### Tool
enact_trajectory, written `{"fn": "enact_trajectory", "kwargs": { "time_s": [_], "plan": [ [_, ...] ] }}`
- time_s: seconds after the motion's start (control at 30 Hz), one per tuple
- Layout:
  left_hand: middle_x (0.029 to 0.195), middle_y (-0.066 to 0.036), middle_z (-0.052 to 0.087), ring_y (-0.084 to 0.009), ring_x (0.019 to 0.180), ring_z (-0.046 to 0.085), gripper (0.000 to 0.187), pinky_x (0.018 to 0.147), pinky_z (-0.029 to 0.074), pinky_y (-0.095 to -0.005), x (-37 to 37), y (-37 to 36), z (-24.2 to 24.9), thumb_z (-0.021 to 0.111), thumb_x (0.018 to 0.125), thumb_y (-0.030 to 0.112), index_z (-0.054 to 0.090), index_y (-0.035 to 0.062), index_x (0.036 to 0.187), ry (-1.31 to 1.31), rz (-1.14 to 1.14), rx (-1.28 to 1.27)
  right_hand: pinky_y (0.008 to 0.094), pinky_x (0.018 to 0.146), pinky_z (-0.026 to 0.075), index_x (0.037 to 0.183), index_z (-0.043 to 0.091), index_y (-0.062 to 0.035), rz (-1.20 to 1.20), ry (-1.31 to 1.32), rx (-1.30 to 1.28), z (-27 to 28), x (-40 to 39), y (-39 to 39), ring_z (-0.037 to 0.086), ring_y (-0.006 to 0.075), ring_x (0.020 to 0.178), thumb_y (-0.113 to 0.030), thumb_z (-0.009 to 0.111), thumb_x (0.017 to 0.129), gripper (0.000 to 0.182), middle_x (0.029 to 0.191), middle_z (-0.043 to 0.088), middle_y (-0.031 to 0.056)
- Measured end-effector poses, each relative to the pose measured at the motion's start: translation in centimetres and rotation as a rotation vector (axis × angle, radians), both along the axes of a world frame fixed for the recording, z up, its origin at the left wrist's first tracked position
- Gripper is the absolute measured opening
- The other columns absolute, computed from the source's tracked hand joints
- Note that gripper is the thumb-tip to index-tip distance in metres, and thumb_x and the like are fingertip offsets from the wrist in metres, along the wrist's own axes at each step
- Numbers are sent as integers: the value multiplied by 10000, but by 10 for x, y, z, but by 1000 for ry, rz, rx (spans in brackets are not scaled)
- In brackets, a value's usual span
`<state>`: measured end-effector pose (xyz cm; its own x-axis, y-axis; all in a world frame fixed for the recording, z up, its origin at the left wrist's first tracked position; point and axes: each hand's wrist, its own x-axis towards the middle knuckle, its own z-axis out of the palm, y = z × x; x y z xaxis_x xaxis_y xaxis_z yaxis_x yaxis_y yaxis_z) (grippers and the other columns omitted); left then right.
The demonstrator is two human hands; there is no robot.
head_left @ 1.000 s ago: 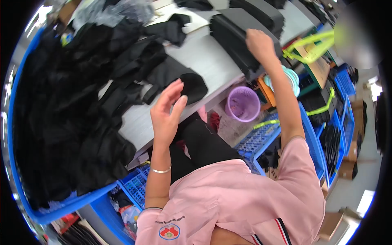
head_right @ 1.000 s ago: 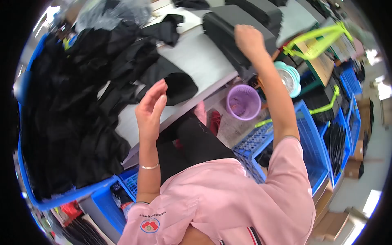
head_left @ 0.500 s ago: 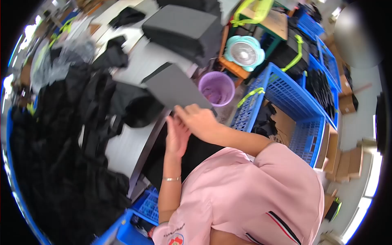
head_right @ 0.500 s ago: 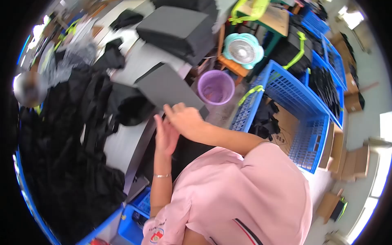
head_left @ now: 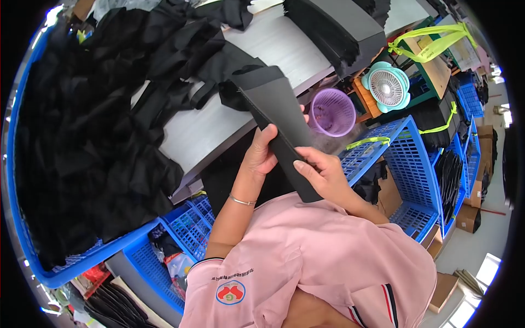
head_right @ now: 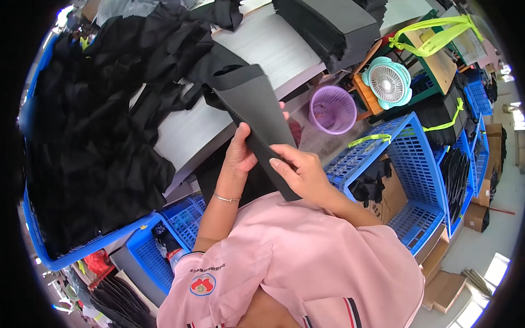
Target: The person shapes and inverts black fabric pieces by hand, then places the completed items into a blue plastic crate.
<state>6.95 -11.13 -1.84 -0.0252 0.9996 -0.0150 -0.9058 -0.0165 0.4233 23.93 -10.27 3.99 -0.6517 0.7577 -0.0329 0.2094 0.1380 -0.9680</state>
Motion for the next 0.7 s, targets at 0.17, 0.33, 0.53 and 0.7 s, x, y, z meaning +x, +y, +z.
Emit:
{"fn": "enact_trajectory", "kwargs": {
  "time_s": [0.17, 0.33, 0.53, 0.7],
  "plan": [
    [1150, -141, 627, -273, 1050, 647, 604, 950, 540, -388, -7, -13, 9, 736, 786, 79, 485, -26, 1325, 88, 163, -176, 321, 775, 480, 1056, 639, -17, -153, -121, 387, -23, 0, 4, 595, 163, 884, -102, 717, 852, 234, 1001, 608, 120],
    [1078, -120, 656, -236, 1016, 659, 419, 920, 543, -374, -9, -15, 17, 763, 790, 59, 582, -9, 1162, 222, 222, -251, 346, 929, 450, 1265, 543, -3, -182, 4, 19, -23, -15, 5, 569, 221, 1073, -145, 742, 846, 485, 1185, 578, 158],
    [1380, -178, 474, -276, 1228, 490, 447, 1007, 425, -375, 1, -23, -2, 730, 874, 221, 595, 19, 1250, 1011, 688, -273, 282, 936, 461, 1325, 526, 40, -194, 85, -13, -52, 2, 22, 590, 142, 1072, -119, 618, 949, 419, 1196, 643, 112],
    [1471, -200, 387, -345, 1335, 377, 272, 1060, 366, -410, -21, -9, -8, 699, 892, 180, 709, 64, 1138, 1580, 1075, -452, 280, 919, 463, 1295, 554, 42, -36, -23, -54, -53, 6, 45, 599, 140, 1033, -171, 621, 949, 412, 1147, 665, 107]
  ]
}}
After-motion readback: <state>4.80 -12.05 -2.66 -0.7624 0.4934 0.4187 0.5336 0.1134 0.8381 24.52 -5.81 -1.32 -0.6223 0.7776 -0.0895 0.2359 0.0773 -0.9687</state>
